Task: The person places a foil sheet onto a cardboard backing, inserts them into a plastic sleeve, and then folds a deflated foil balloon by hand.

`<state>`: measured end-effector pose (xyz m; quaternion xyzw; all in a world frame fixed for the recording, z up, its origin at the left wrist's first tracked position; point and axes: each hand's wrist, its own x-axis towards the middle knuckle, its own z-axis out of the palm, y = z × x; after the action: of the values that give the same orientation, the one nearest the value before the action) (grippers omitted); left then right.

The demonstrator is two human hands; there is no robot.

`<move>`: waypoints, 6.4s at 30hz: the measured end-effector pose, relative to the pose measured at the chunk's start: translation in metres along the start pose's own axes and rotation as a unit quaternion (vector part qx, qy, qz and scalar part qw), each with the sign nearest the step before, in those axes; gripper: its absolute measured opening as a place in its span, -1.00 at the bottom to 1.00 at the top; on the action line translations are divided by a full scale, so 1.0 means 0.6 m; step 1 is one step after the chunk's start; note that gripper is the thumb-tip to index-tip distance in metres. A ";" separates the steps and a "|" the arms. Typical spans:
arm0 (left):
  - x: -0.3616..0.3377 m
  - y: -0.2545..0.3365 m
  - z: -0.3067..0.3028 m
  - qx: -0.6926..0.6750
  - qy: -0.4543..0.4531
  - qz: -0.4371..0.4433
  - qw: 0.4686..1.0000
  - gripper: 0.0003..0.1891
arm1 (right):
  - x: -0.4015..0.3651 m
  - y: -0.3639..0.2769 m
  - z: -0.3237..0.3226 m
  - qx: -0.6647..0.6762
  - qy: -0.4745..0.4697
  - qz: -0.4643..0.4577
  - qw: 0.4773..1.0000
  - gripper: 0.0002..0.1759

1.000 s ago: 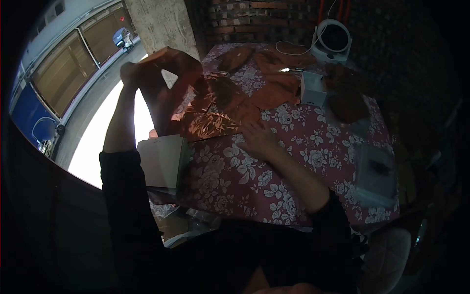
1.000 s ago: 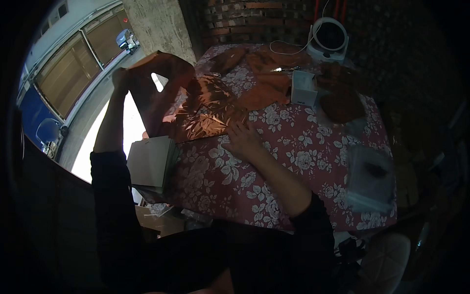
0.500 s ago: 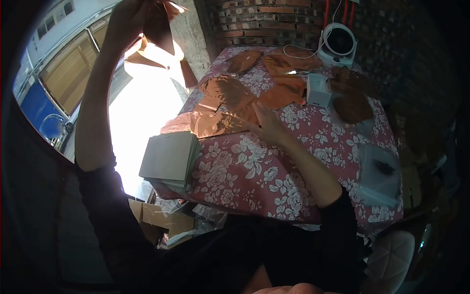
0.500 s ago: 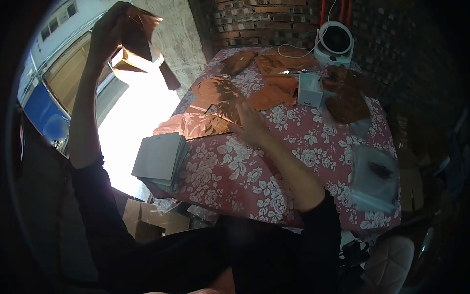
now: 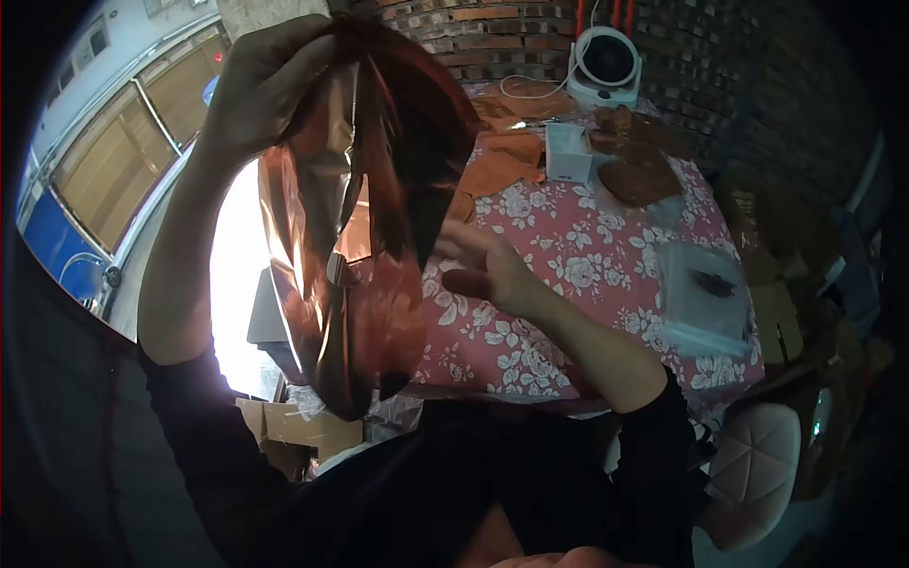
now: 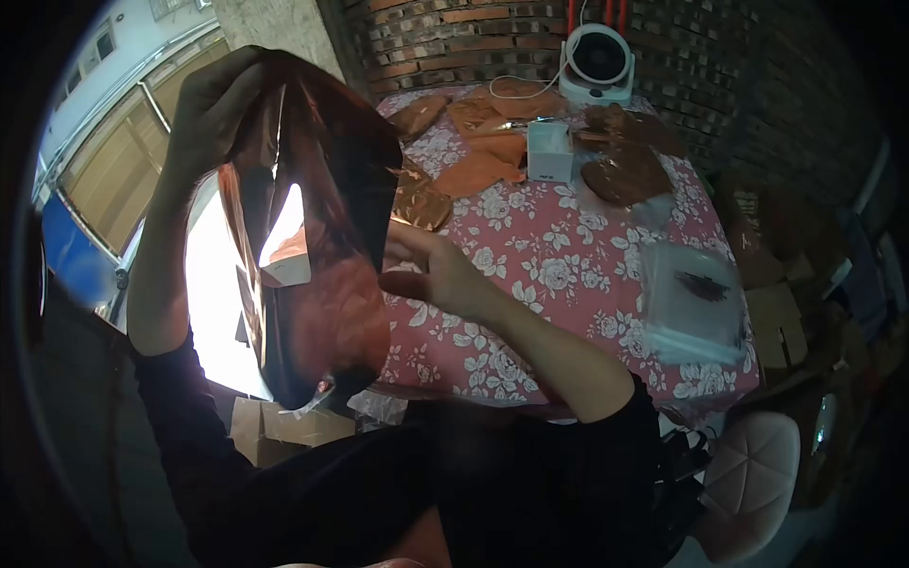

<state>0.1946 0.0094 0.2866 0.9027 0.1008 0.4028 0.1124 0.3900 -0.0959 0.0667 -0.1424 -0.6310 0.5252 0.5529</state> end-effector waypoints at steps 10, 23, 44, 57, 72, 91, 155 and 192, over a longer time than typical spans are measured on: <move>-0.014 -0.001 -0.005 -0.006 -0.001 -0.185 0.983 -0.72 | -0.082 -0.048 0.019 -0.005 0.236 0.117 0.965 -0.65; -0.086 -0.235 0.388 -0.027 -0.159 -0.036 0.986 -0.71 | -0.290 -0.045 -0.194 -0.369 0.299 0.326 0.818 -0.59; -0.090 -0.312 0.500 0.106 -0.096 -0.141 0.980 -0.69 | -0.236 0.023 -0.195 -0.771 0.016 0.214 0.600 -0.31; -0.099 -0.388 0.506 0.235 -0.062 -0.204 0.948 -0.68 | -0.060 0.070 -0.281 -0.798 0.027 0.012 0.602 -0.79; -0.058 -0.503 0.545 0.145 -0.109 -0.441 0.879 -0.62 | 0.113 0.181 -0.366 -0.863 -0.122 0.087 0.483 -0.83; -0.112 -0.559 0.599 -0.205 0.068 -0.445 0.869 -0.71 | 0.105 0.236 -0.432 -0.520 0.293 0.138 0.791 -0.77; -0.062 -0.410 0.548 -0.219 0.109 -0.550 0.798 -0.40 | 0.112 0.228 -0.458 -0.415 0.376 0.150 0.814 -0.61; -0.075 -0.431 0.558 -0.293 0.125 -0.536 0.782 -0.69 | 0.113 0.209 -0.396 -0.791 0.142 0.033 0.595 -0.75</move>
<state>0.3929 0.2031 -0.0363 0.5681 0.4591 0.3972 0.5557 0.5174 0.1271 -0.0377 -0.6174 -0.7072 -0.1885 0.2885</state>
